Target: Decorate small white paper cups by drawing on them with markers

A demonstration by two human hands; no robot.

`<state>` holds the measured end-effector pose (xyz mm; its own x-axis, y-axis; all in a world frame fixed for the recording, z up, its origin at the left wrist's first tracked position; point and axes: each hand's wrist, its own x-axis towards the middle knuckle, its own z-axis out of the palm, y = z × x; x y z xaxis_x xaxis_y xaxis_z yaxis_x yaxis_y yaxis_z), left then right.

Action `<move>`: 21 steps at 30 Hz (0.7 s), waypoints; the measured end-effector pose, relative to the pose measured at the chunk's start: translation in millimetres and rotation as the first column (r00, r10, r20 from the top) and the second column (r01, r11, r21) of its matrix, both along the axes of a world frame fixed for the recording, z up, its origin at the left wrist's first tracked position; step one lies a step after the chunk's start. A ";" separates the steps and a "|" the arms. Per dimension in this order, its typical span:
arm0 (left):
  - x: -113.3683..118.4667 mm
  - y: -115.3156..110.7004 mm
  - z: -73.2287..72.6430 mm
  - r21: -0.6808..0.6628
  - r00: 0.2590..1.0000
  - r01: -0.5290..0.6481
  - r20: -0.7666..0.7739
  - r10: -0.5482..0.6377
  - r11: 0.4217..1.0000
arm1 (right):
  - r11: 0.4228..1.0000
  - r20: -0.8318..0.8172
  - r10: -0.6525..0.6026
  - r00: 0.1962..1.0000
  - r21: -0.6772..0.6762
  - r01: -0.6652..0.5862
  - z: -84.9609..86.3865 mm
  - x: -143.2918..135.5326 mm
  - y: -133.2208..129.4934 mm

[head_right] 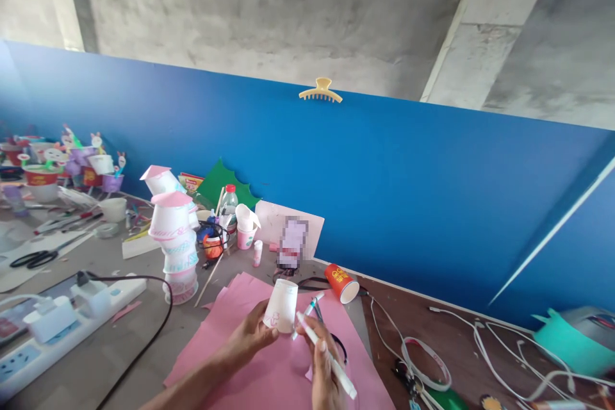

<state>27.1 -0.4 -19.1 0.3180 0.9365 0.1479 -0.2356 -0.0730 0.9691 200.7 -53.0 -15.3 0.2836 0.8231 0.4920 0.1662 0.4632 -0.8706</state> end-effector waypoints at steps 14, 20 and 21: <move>-5.2 -5.7 6.1 0.035 0.995 0.070 -0.068 -0.068 0.997 | 0.996 0.048 0.065 0.997 0.051 -0.067 -5.0 -15.4 -10.0; -5.5 -8.4 7.8 0.043 0.988 0.032 -0.151 -0.025 0.999 | 0.996 0.076 0.028 0.997 -0.081 -0.022 -9.0 -14.5 -13.7; -5.5 -8.5 7.8 0.041 0.989 0.033 -0.146 -0.027 0.999 | 0.997 0.089 0.032 0.996 -0.080 -0.025 -9.0 -14.7 -13.7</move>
<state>21.7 -8.9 -11.3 0.3669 0.9200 0.1381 -0.0957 -0.1104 0.9893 186.0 -66.7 -24.3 0.2171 0.8672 0.4482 0.2337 0.3997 -0.8864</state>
